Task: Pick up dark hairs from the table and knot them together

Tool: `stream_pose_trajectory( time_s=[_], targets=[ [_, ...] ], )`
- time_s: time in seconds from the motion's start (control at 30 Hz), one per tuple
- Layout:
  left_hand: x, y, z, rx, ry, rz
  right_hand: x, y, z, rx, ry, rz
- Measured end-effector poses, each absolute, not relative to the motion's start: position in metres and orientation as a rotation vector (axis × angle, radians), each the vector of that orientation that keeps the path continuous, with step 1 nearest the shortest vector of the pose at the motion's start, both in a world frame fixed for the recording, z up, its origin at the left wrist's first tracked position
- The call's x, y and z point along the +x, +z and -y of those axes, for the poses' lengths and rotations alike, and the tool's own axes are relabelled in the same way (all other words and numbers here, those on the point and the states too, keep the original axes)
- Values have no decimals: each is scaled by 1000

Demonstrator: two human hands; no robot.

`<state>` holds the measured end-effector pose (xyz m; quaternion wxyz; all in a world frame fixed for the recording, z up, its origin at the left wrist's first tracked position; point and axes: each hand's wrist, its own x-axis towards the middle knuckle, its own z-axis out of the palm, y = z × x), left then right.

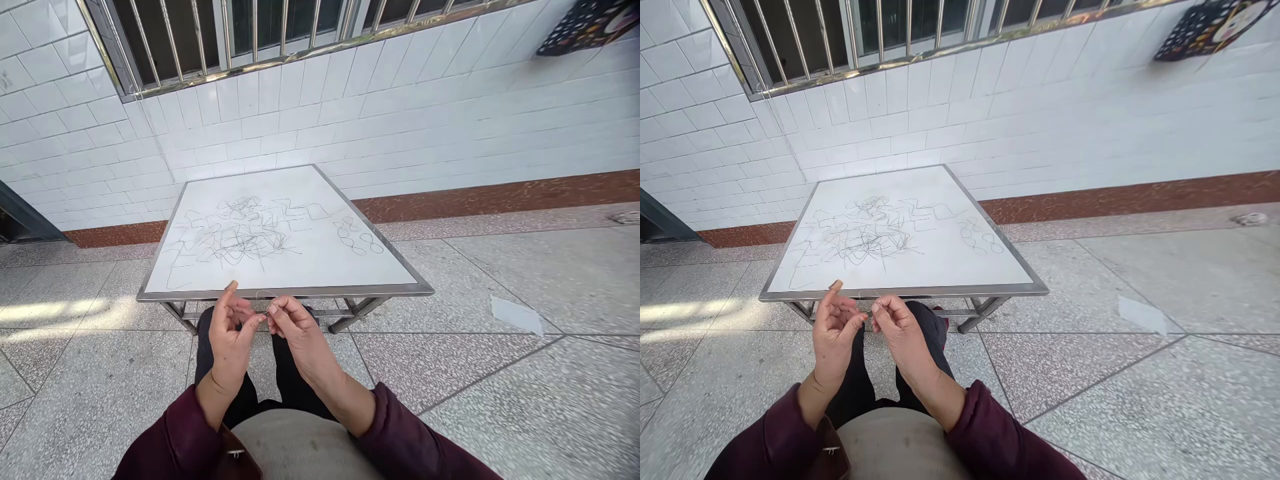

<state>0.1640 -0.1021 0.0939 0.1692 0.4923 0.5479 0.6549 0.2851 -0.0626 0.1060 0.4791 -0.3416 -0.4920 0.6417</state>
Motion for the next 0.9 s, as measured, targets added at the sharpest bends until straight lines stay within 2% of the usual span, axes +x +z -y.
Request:
stream_pose_trajectory(
  time_s=[0.1, 0.33, 0.67, 0.9],
  targets=[
    [170, 87, 106, 1030, 1725, -1327, 286, 106, 61, -837, 1549, 1192],
    [172, 82, 108, 736, 1699, -1014, 289, 106, 62, -802, 1580, 1220],
    [150, 105, 111, 734, 1405, -980, 296, 114, 69, -792, 1592, 1428],
    [145, 112, 113, 773, 1268, -948, 293, 112, 70, -596, 1726, 1454]
  ],
)
